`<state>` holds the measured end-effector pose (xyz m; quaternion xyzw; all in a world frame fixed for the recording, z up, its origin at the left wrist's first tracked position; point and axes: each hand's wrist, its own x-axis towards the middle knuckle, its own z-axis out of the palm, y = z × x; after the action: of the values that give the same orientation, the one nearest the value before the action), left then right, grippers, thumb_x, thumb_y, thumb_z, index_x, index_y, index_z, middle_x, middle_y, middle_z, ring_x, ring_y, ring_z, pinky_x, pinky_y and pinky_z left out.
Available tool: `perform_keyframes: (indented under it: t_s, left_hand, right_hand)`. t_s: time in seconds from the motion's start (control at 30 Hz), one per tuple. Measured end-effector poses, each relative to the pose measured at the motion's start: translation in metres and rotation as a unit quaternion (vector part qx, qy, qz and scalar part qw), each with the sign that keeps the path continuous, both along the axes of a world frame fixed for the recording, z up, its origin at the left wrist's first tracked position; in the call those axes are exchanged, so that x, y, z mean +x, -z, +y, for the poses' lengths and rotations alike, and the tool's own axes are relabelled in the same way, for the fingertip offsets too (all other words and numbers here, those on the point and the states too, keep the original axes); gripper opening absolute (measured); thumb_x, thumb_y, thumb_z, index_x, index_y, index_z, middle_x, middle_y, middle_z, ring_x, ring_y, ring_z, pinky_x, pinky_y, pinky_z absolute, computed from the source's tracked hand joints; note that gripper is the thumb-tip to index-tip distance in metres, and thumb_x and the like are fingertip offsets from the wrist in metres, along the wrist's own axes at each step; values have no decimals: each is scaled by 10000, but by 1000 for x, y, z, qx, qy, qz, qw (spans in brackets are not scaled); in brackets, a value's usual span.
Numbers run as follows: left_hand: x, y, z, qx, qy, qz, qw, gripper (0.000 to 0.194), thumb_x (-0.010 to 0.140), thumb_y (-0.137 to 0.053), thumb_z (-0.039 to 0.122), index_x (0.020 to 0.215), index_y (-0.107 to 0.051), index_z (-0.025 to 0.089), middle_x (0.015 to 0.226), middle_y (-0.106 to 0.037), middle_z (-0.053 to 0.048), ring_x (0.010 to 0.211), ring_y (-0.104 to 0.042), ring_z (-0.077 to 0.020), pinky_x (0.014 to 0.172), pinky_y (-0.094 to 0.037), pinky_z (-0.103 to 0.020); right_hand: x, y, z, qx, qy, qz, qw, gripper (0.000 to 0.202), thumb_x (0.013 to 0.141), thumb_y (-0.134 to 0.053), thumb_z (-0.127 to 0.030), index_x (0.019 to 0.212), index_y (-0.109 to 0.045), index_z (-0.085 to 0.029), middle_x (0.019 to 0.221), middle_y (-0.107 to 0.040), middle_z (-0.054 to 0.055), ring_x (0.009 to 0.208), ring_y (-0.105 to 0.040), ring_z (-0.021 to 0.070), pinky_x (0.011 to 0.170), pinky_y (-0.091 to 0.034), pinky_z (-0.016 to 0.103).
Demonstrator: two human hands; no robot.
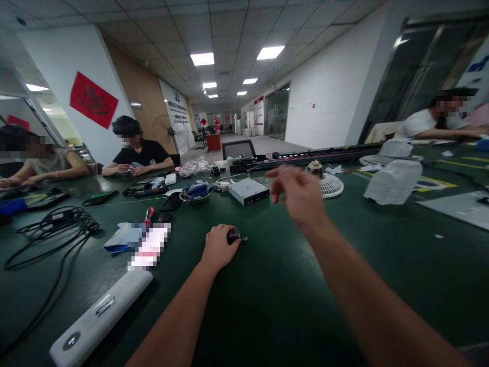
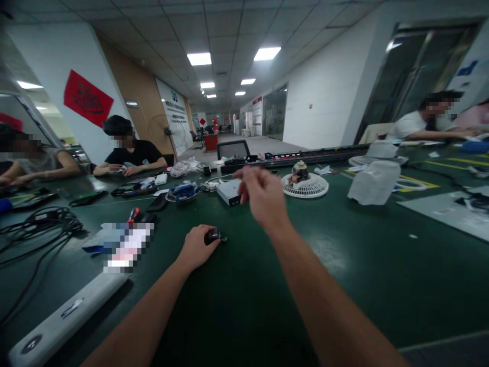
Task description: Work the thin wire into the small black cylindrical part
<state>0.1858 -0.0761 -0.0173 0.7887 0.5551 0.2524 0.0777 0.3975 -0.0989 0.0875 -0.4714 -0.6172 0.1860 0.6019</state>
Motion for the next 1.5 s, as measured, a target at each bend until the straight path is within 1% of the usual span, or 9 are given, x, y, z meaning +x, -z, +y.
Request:
perform_keyframes:
  t_s: [0.07, 0.13, 0.27, 0.5, 0.67, 0.97, 1.23, 1.37, 1.5]
  left_hand:
    - [0, 0, 0, 7, 2, 1, 1000, 319, 805, -648, 334, 1105, -649, 224, 1143, -654, -64, 1078, -561, -245, 958, -419, -378]
    - [0, 0, 1, 15, 10, 0, 1000, 304, 806, -644, 330, 1090, -653, 222, 1127, -658, -62, 1065, -567, -245, 944, -427, -379]
    - [0, -2, 2, 11, 0, 9, 1000, 293, 806, -644, 332, 1078, -655, 223, 1118, -659, -69, 1065, -572, -247, 930, -433, -376]
    - [1, -7, -1, 2, 2, 2, 1000, 284, 803, -634, 343, 1053, -666, 211, 1091, -670, -67, 1038, -581, -243, 906, -441, -373]
    - [1, -6, -2, 12, -6, -17, 1000, 266, 772, -660, 306, 1017, -682, 206, 1063, -677, -62, 1009, -587, -235, 891, -444, -357]
    - [1, -13, -6, 0, 7, -59, 998, 281, 720, -739, 284, 998, -705, 258, 1005, -689, -23, 979, -610, -220, 864, -457, -349]
    - [0, -17, -9, 26, 55, -75, 995, 296, 705, -765, 248, 998, -718, 254, 992, -716, -17, 942, -634, -212, 867, -469, -353]
    - [0, -15, -8, 32, 81, -82, 993, 321, 687, -779, 213, 1001, -724, 253, 1000, -722, -9, 945, -638, -204, 865, -471, -346]
    - [2, -15, -9, 28, 112, -60, 992, 325, 690, -777, 197, 1002, -729, 273, 1033, -723, -1, 978, -633, -211, 889, -463, -364]
  right_hand:
    - [-10, 28, 6, -74, 62, -130, 987, 390, 945, -444, -437, 834, -703, -167, 702, -661, 58, 598, -570, 138, 541, -383, 241]
    - [-18, 56, 12, -152, 96, -265, 947, 384, 926, -487, -428, 728, -698, -176, 730, -680, 77, 697, -603, 169, 602, -385, 254]
    - [-25, 82, 18, -205, 71, -333, 918, 408, 904, -495, -521, 823, -728, -196, 814, -711, 84, 762, -633, 195, 635, -394, 265]
    - [-29, 83, 17, -221, -4, -334, 916, 376, 794, -613, -585, 899, -755, -253, 859, -725, 54, 777, -652, 198, 635, -425, 265]
    - [-32, 90, 19, -227, -69, -313, 920, 200, 725, -723, -409, 828, -737, -238, 781, -708, 20, 705, -634, 171, 601, -419, 255]
    - [-31, 99, 24, -209, -100, -176, 957, 180, 824, -629, -206, 1000, -661, -195, 899, -711, 14, 640, -633, 108, 550, -464, 208]
    - [-34, 94, 17, -220, -100, -143, 960, 106, 759, -690, -209, 855, -727, -179, 613, -643, -18, 515, -577, 109, 530, -441, 222]
    - [-34, 95, 18, -233, -103, -91, 963, 87, 693, -728, -192, 770, -702, -164, 643, -637, -20, 516, -547, 86, 499, -421, 196]
    - [-34, 101, 25, -265, -112, -38, 957, 210, 666, -729, -146, 850, -629, -140, 651, -622, -30, 455, -527, 70, 439, -431, 183]
